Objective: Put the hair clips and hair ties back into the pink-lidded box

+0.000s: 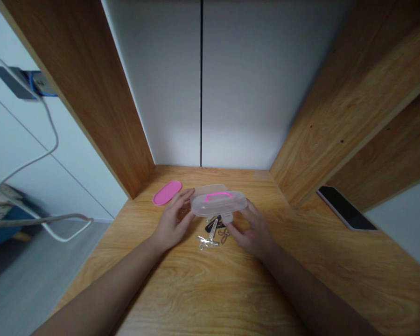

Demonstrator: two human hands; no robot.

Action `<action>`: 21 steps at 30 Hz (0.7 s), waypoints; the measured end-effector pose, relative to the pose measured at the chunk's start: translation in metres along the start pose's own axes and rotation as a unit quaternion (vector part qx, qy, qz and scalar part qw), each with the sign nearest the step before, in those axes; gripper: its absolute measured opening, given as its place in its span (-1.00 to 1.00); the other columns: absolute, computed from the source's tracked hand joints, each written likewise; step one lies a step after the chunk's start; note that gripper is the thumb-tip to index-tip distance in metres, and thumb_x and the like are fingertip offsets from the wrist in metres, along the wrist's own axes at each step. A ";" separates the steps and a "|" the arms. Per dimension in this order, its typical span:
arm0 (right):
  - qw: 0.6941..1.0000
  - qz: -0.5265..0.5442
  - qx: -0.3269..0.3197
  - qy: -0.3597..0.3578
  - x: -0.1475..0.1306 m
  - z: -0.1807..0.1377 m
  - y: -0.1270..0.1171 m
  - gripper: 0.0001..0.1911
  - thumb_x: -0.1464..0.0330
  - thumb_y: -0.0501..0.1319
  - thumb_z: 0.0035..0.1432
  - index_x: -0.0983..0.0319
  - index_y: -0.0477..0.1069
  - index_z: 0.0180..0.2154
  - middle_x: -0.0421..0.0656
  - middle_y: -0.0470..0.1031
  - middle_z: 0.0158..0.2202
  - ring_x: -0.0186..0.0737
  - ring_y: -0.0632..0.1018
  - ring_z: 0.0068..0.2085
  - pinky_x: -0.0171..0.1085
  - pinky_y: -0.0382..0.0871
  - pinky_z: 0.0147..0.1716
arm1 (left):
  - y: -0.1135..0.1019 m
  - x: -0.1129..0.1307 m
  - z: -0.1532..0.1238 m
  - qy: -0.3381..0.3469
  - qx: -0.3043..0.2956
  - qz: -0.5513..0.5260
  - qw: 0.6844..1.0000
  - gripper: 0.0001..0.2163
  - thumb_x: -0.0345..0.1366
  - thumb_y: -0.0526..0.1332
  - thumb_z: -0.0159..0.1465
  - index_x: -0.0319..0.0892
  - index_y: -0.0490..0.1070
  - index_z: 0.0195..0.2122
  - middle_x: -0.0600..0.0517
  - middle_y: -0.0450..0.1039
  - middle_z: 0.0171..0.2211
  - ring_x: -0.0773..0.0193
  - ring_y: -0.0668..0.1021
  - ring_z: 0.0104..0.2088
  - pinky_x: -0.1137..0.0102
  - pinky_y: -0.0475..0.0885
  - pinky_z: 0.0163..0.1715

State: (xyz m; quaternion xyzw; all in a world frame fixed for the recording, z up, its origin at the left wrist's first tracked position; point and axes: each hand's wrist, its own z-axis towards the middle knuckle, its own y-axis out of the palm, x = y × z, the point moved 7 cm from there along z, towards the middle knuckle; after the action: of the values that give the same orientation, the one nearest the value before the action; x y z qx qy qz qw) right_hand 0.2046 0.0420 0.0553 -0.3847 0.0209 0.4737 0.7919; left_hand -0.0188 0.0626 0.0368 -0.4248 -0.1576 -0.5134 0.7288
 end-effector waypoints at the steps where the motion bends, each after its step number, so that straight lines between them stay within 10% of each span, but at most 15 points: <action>1: 1.000 -0.009 -0.003 -0.001 0.001 -0.001 0.001 -0.44 0.35 0.33 0.16 0.08 0.31 0.18 -0.01 0.44 0.14 0.03 0.48 0.16 0.04 0.44 0.14 | 0.001 -0.001 0.000 -0.011 -0.003 -0.018 1.000 -0.57 -0.28 0.21 0.35 -0.10 0.31 0.25 -0.18 0.34 0.21 0.04 0.40 0.23 0.07 0.39 0.20; 14: 0.999 0.012 -0.008 0.042 0.008 0.002 0.003 -0.48 0.29 0.23 0.30 0.03 0.23 0.26 -0.05 0.33 0.24 -0.04 0.37 0.26 0.03 0.31 0.25 | 0.009 -0.001 -0.001 -0.041 -0.074 -0.051 0.995 -0.59 -0.17 0.05 0.44 -0.15 0.32 0.26 -0.16 0.39 0.23 0.01 0.45 0.23 0.03 0.34 0.24; 21: 0.985 -0.002 0.057 0.161 0.037 0.000 -0.003 -0.53 0.27 0.15 0.33 0.15 0.23 0.24 0.03 0.34 0.20 0.01 0.38 0.22 0.13 0.24 0.26 | 0.002 -0.006 -0.001 -0.040 -0.019 0.058 0.997 -0.66 -0.25 0.15 0.38 -0.13 0.44 0.15 -0.13 0.49 0.13 0.05 0.51 0.14 0.05 0.40 0.18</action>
State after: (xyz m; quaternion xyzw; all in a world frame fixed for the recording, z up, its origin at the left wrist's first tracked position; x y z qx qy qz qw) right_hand 0.2276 0.0683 0.0422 -0.4106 0.1740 0.4021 0.7997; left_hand -0.0198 0.0659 0.0318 -0.4670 -0.1516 -0.4559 0.7424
